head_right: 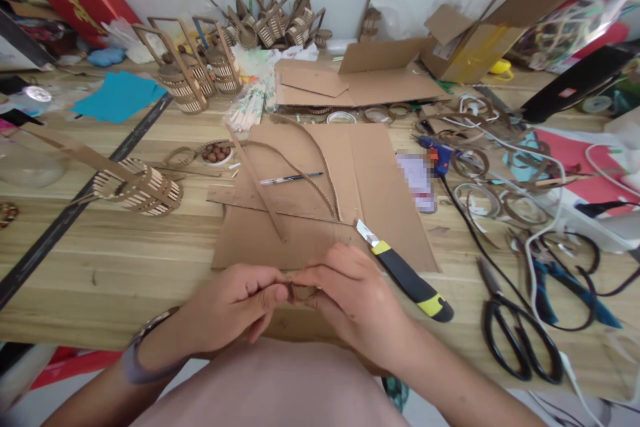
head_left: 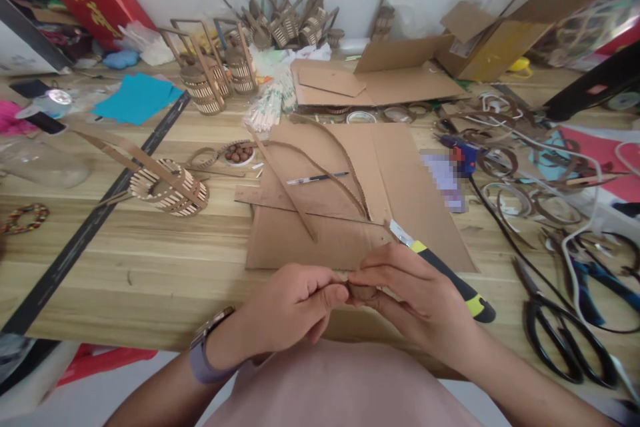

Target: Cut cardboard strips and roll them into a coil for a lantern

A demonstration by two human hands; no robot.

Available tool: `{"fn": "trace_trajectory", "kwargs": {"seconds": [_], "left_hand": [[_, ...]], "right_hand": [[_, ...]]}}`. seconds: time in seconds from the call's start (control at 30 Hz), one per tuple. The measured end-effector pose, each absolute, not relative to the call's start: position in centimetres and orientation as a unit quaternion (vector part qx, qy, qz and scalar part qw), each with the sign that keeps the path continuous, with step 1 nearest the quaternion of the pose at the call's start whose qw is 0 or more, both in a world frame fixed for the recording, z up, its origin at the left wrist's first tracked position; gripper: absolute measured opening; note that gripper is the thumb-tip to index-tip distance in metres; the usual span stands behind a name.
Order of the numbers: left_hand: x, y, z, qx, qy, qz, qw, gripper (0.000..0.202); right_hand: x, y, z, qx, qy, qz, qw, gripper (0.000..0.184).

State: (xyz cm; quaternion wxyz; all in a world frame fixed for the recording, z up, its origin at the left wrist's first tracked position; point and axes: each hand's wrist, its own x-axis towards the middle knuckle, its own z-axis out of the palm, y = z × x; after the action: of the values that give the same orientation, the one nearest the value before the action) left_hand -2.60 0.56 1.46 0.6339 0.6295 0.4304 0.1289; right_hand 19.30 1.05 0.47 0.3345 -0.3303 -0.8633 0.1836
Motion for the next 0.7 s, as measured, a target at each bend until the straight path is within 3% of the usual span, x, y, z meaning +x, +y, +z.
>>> {"fn": "trace_trajectory", "kwargs": {"seconds": [0.4,0.57,0.7], "left_hand": [[-0.3,-0.2,2.0,0.706,0.537,0.147,0.438,0.033],[-0.3,-0.2,1.9,0.7,0.524,0.195,0.444,0.033],[-0.9,0.3,2.0,0.657,0.47,0.223,0.546,0.032]], "right_hand": [[18.3,0.5,1.0,-0.313,-0.92,-0.084,0.221,0.03],[18.3,0.6,0.9,-0.335,-0.907,0.001,0.256,0.026],[18.6,1.2,0.4,-0.339,-0.867,0.117,0.344,0.015]]}}
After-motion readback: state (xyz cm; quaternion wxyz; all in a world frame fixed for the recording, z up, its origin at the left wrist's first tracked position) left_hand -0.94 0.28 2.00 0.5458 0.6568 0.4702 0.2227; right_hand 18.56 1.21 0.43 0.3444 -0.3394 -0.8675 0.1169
